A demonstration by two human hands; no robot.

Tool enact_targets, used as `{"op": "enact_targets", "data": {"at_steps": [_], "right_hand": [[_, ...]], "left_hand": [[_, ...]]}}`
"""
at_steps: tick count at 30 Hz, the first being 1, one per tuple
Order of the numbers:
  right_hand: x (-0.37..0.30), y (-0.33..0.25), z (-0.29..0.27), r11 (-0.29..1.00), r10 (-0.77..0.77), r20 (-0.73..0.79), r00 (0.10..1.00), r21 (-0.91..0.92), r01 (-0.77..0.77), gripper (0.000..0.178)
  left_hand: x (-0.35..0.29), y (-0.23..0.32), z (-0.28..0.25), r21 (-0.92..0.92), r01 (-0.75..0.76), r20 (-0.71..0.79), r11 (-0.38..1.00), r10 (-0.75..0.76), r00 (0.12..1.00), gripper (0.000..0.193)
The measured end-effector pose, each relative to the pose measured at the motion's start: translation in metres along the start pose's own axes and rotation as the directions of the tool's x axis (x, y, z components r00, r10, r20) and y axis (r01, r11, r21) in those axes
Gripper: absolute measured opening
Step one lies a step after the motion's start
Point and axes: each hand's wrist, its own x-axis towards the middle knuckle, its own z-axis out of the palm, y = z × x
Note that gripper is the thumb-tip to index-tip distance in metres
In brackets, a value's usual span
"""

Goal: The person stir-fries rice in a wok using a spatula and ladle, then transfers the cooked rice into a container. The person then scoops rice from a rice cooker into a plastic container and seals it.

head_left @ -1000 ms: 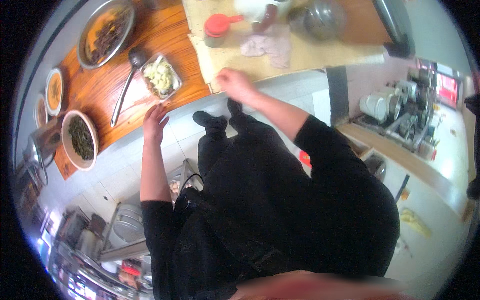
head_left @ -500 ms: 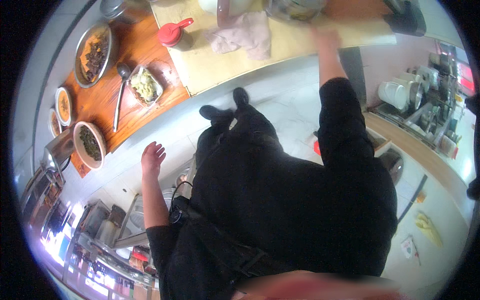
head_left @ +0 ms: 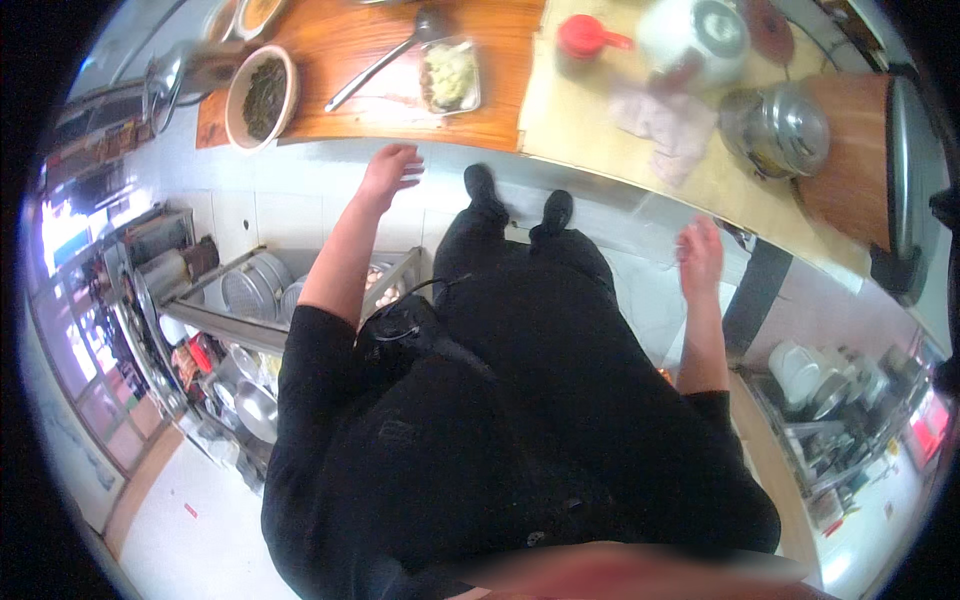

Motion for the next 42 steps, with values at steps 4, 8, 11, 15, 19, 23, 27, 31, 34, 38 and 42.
{"op": "enact_targets", "data": {"at_steps": [4,8,11,15,19,23,27,31,34,38,42], "right_hand": [[-0.001,0.002,0.158,0.965,0.144,0.396,0.907,-0.260,-0.039,0.037],[0.075,0.017,0.327,0.840,-0.051,0.375,0.925,-0.485,0.243,0.041],[0.138,0.022,0.404,0.824,-0.169,0.379,0.910,-0.452,0.342,0.042],[0.176,0.033,0.433,0.454,-0.161,0.374,0.913,-0.793,0.405,0.042],[0.174,0.054,0.425,0.529,-0.231,0.455,0.860,-0.683,0.503,0.038],[0.176,0.074,0.423,0.405,-0.304,0.400,0.865,-0.767,0.497,0.035],[0.180,0.084,0.422,0.382,-0.306,0.336,0.891,-0.814,0.438,0.035],[0.175,0.088,0.423,0.462,-0.372,0.292,0.881,-0.765,0.449,0.035],[0.167,0.089,0.429,0.524,-0.390,0.240,0.889,-0.736,0.429,0.035],[0.160,0.088,0.439,0.481,-0.420,0.189,0.888,-0.783,0.394,0.035],[0.161,0.081,0.441,0.527,-0.407,0.198,0.892,-0.747,0.406,0.034]], "left_hand": [[0.047,0.029,-0.003,-0.052,-0.071,-0.093,0.996,0.066,0.993,0.043],[0.086,0.048,-0.006,-0.074,-0.119,-0.149,0.990,0.107,0.983,0.043],[0.108,0.054,-0.009,-0.129,-0.202,-0.099,0.971,0.190,0.977,0.044],[0.130,0.057,-0.006,0.045,-0.269,-0.055,0.962,0.271,0.961,0.046],[0.142,0.058,0.002,0.489,-0.350,-0.117,0.799,0.457,0.882,0.042],[0.143,0.061,0.006,0.509,-0.309,-0.127,0.804,0.425,0.896,0.037],[0.140,0.064,0.004,0.221,-0.263,-0.123,0.939,0.294,0.948,0.028],[0.147,0.065,-0.004,-0.141,-0.048,0.051,0.989,0.056,0.997,0.017],[0.156,0.063,-0.007,-0.111,-0.051,0.085,0.993,0.061,0.995,0.014],[0.160,0.061,-0.009,-0.255,-0.087,0.194,0.963,0.139,0.971,0.012],[0.155,0.068,-0.011,-0.166,-0.097,0.235,0.981,0.135,0.963,0.013]]}}
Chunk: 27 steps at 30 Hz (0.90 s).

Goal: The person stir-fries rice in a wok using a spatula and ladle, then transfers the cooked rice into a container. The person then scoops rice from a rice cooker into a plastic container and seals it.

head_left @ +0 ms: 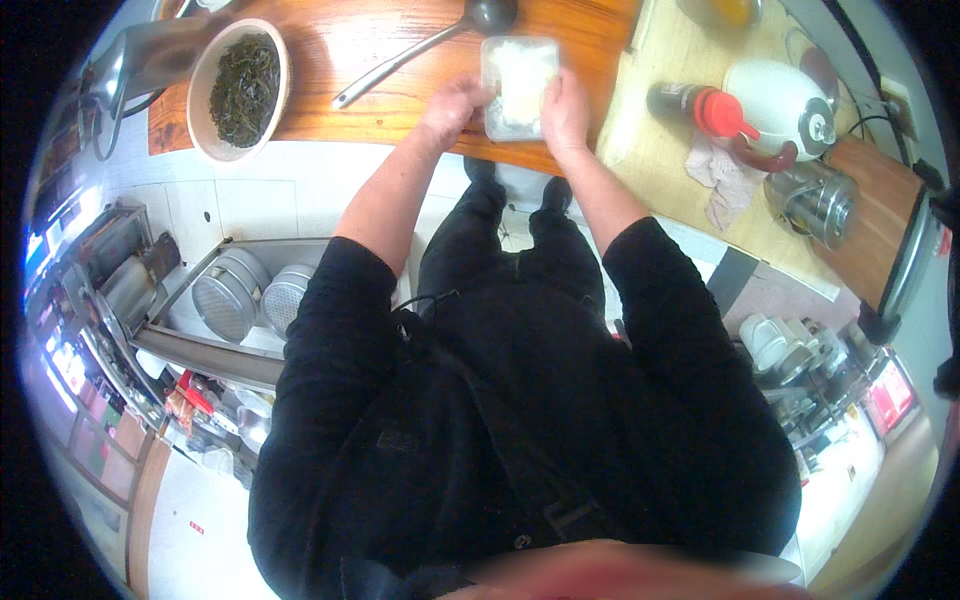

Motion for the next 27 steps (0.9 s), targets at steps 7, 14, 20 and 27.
{"op": "enact_targets", "data": {"at_steps": [7,14,20,27], "right_hand": [[0.013,0.001,-0.007,1.000,-0.027,0.041,0.999,-0.014,0.027,0.032],[0.016,0.003,-0.002,0.996,0.035,0.026,0.999,0.086,-0.037,0.029],[0.013,0.000,0.002,0.986,0.043,-0.073,0.996,0.162,-0.031,0.029],[0.014,0.000,0.000,0.991,0.071,-0.026,0.997,0.112,-0.068,0.029]], "left_hand": [[0.030,0.030,-0.010,0.367,-0.156,-0.064,0.917,0.192,0.979,0.018],[0.067,0.016,-0.013,0.246,-0.193,-0.039,0.950,0.209,0.977,0.025],[0.046,0.017,-0.009,0.344,-0.174,-0.039,0.923,0.200,0.979,0.027],[-0.011,-0.010,-0.001,0.248,-0.116,-0.022,0.962,0.125,0.992,0.018]]}}
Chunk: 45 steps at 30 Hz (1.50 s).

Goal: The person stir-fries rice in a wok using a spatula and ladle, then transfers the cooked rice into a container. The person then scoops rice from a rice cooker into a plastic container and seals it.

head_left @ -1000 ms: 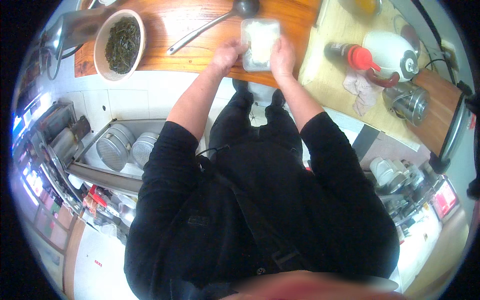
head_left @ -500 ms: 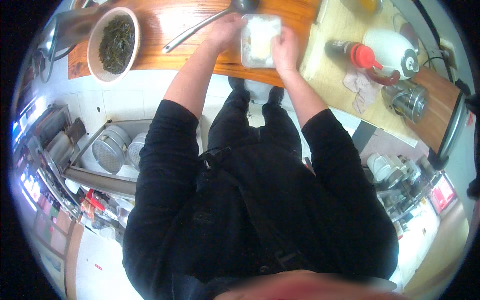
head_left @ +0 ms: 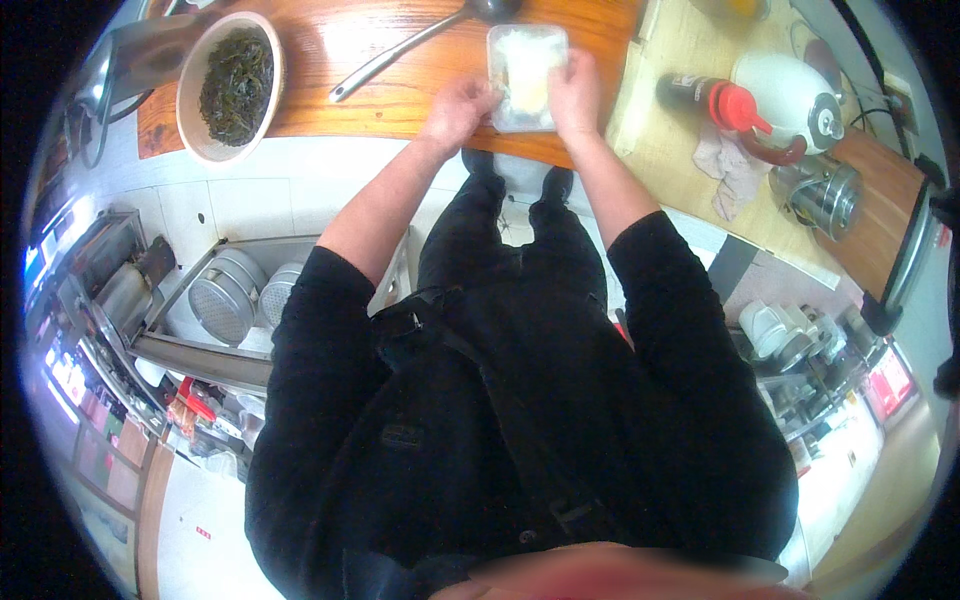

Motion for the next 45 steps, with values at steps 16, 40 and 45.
{"op": "enact_targets", "data": {"at_steps": [16,40,45], "right_hand": [[-0.012,0.002,-0.002,0.994,0.069,-0.045,0.997,0.094,-0.065,0.020],[-0.088,0.042,-0.201,0.979,-0.160,-0.223,0.962,-0.161,0.126,0.019],[-0.066,0.106,-0.322,0.823,-0.103,-0.127,0.986,-0.568,0.013,0.020]], "left_hand": [[-0.004,-0.032,0.007,-0.281,0.152,0.104,0.948,-0.128,0.986,0.011],[-0.082,-0.016,-0.030,-0.215,0.206,0.050,0.955,-0.200,0.979,0.018],[-0.132,0.028,0.029,0.018,0.153,0.326,0.988,-0.150,0.933,0.019]]}}
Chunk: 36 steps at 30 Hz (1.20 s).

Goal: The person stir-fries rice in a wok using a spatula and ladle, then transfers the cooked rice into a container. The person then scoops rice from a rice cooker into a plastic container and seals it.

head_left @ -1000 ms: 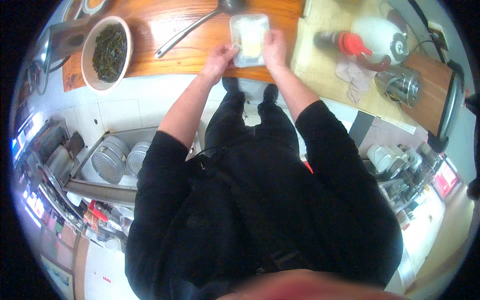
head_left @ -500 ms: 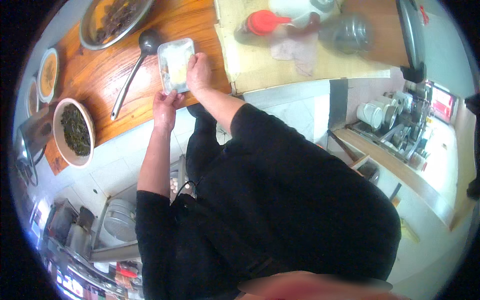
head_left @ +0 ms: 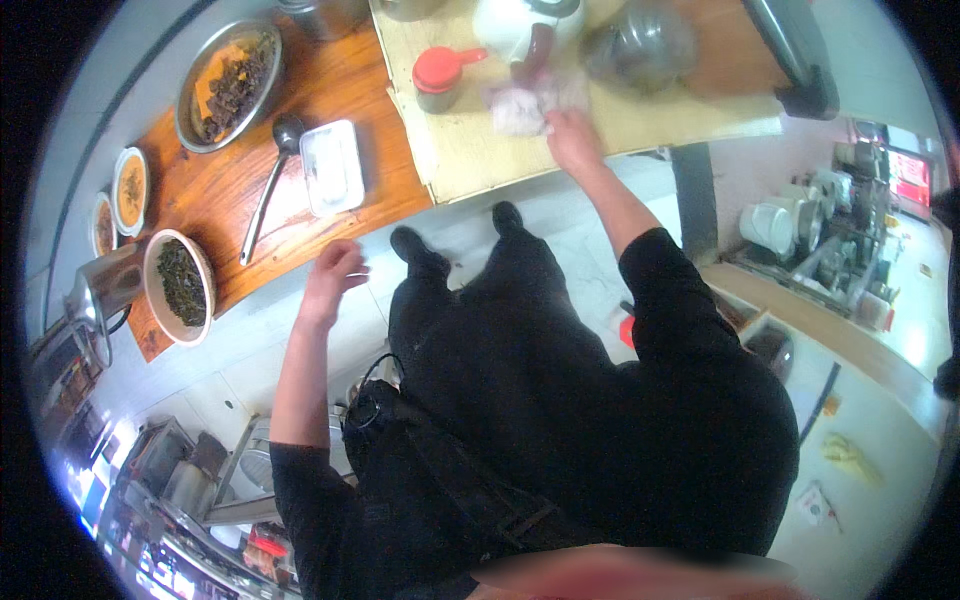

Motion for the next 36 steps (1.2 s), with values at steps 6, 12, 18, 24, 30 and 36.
{"op": "enact_targets", "data": {"at_steps": [6,12,18,24,30,36], "right_hand": [[-0.027,-0.040,-0.039,0.776,-0.029,0.245,0.969,0.617,-0.133,0.028],[-0.046,-0.060,-0.052,-0.381,-0.027,0.621,0.783,0.718,-0.583,0.029],[-0.023,-0.048,-0.044,0.433,-0.121,-0.364,0.923,0.818,0.379,0.015],[-0.042,-0.020,-0.030,0.701,-0.242,-0.190,0.952,0.644,0.307,0.036],[-0.043,-0.016,-0.017,0.448,0.096,-0.069,0.993,0.894,0.019,0.038],[-0.022,0.118,-0.032,0.713,0.072,0.047,0.996,0.696,-0.084,0.029]], "left_hand": [[0.065,0.079,0.204,-0.211,0.003,-0.057,0.977,-0.015,0.998,0.066],[0.107,0.086,0.313,-0.714,-0.142,0.083,0.686,0.285,0.955,0.038],[0.116,0.077,0.320,-0.586,-0.357,-0.237,0.728,0.267,0.934,0.034],[0.111,0.082,0.313,-0.581,-0.289,-0.283,0.761,0.144,0.948,0.035],[0.102,0.092,0.358,-0.776,-0.114,-0.007,0.620,0.172,0.985,0.048],[0.077,0.100,0.381,-0.378,-0.071,0.091,0.923,0.113,0.989,0.069]]}}
